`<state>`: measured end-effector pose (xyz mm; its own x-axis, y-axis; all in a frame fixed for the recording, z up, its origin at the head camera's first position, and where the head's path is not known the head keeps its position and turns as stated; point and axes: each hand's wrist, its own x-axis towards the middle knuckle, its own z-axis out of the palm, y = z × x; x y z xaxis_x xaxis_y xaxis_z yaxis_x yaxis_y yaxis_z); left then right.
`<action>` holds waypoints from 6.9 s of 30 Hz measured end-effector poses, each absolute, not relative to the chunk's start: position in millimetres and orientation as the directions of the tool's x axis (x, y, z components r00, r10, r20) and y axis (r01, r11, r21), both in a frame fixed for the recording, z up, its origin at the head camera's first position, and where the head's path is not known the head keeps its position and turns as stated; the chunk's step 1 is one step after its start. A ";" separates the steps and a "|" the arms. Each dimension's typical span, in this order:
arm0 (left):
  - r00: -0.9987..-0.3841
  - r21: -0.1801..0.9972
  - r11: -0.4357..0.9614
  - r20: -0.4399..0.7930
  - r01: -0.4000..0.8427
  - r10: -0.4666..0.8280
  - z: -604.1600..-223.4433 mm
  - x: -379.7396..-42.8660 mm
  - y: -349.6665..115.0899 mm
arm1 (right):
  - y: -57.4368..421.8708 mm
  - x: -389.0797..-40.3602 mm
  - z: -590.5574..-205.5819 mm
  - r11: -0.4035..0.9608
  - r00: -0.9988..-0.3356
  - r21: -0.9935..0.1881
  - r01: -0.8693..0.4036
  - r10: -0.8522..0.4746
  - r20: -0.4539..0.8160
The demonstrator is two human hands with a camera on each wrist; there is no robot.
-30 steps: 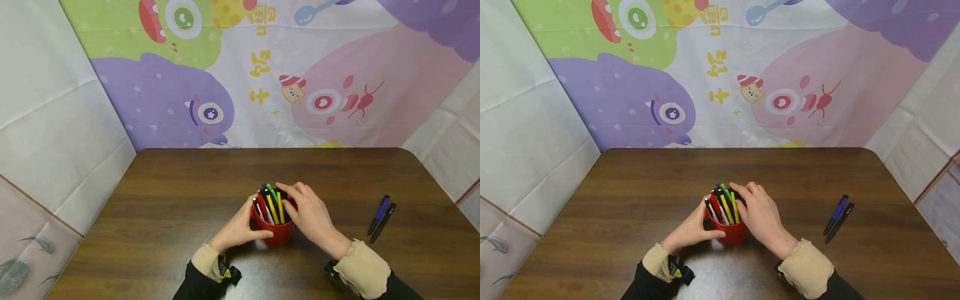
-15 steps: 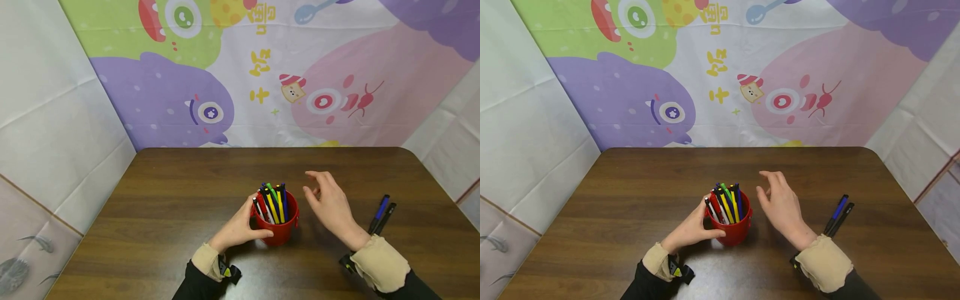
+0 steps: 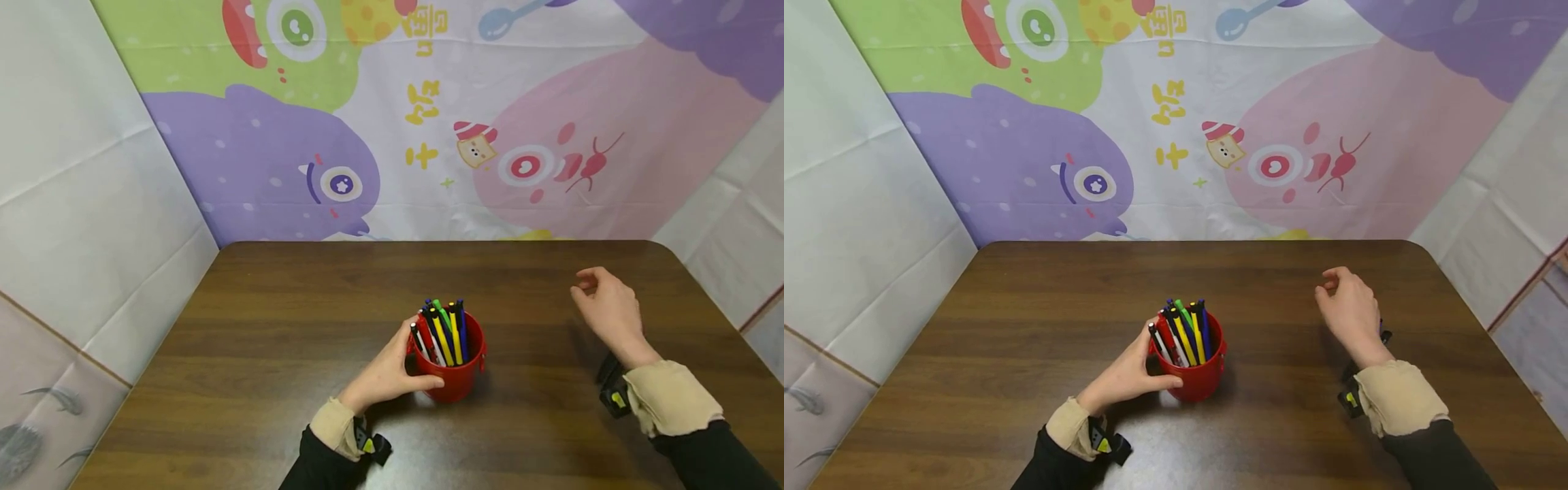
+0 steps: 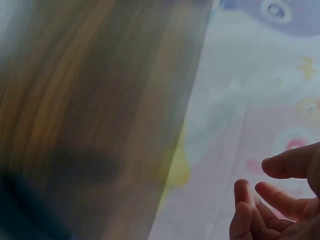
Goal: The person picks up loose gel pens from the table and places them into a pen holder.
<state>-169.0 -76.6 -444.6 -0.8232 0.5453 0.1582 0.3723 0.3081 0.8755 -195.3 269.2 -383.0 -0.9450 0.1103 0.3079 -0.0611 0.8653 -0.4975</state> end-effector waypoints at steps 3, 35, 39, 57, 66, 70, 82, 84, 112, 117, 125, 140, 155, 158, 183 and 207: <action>-0.824 0.875 0.306 0.164 0.376 0.542 -450.7 -172.3 -78.3 | 285.3 -200.0 -386.4 0.894 -0.956 -0.449 0.006 0.137 0.260; -0.819 0.871 0.311 0.159 0.379 0.552 -450.2 -171.7 -79.7 | 345.9 -206.7 -430.9 0.909 -0.969 -0.335 0.247 0.224 -0.105; -0.819 0.871 0.314 0.155 0.376 0.552 -450.1 -172.2 -79.4 | 345.6 -207.0 -431.2 0.909 -0.973 -0.349 0.229 0.203 -0.110; -0.829 0.875 0.330 0.131 0.354 0.543 -452.4 -170.2 -77.1 | 342.8 -204.5 -429.8 0.920 -0.986 -0.354 0.165 0.155 -0.057; -0.830 0.873 0.328 0.140 0.360 0.540 -451.7 -170.2 -78.1 | 303.4 -198.5 -408.7 0.912 -0.968 -0.411 0.020 0.121 0.222; -0.827 0.872 0.323 0.147 0.367 0.543 -452.0 -170.3 -77.9 | 284.2 -190.7 -393.4 0.911 -0.955 -0.409 -0.054 0.073 0.288; -0.828 0.878 0.321 0.136 0.355 0.544 -452.4 -170.5 -77.8 | 235.4 -170.5 -348.9 0.866 -0.774 -0.427 -0.260 0.077 0.628; -0.829 0.879 0.320 0.136 0.354 0.543 -452.2 -170.5 -77.9 | 225.9 -164.3 -338.8 0.854 -0.738 -0.424 -0.301 0.073 0.671; -0.817 0.877 0.299 0.161 0.375 0.553 -453.9 -171.3 -77.5 | 139.5 -145.8 -344.4 0.705 -0.757 -0.460 -0.539 -0.166 0.632; -0.825 0.878 0.309 0.153 0.367 0.544 -452.1 -170.2 -77.4 | 132.1 -149.6 -356.2 0.722 -0.802 -0.467 -0.510 -0.202 0.563; -0.826 0.874 0.319 0.148 0.366 0.544 -451.6 -170.6 -77.3 | 126.6 -152.2 -370.0 0.765 -0.841 -0.461 -0.450 -0.189 0.508; -0.829 0.874 0.322 0.146 0.364 0.540 -452.3 -170.7 -78.5 | 127.3 -150.3 -377.1 0.779 -0.865 -0.468 -0.418 -0.184 0.467; -0.818 0.865 0.325 0.154 0.383 0.555 -450.2 -173.9 -78.6 | 191.8 -158.4 -375.0 0.869 -0.814 -0.388 -0.307 -0.029 0.580; -0.815 0.869 0.313 0.161 0.385 0.556 -450.8 -174.7 -78.7 | 218.4 -160.3 -381.4 0.907 -0.830 -0.356 -0.225 0.013 0.558; -0.823 0.885 0.301 0.144 0.356 0.550 -452.7 -173.2 -79.7 | 353.4 -172.7 -422.4 0.911 -0.962 -0.329 0.249 0.193 -0.194; -0.823 0.879 0.312 0.142 0.361 0.550 -452.5 -171.6 -80.4 | 363.4 -175.9 -431.5 0.868 -0.956 -0.405 0.289 0.235 -0.177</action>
<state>-171.6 -80.4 -452.5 -0.8229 0.5502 0.1421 0.3606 0.3124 0.8789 -175.9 363.4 -431.5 -0.9557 0.2353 -0.1770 0.2886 0.8678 -0.4046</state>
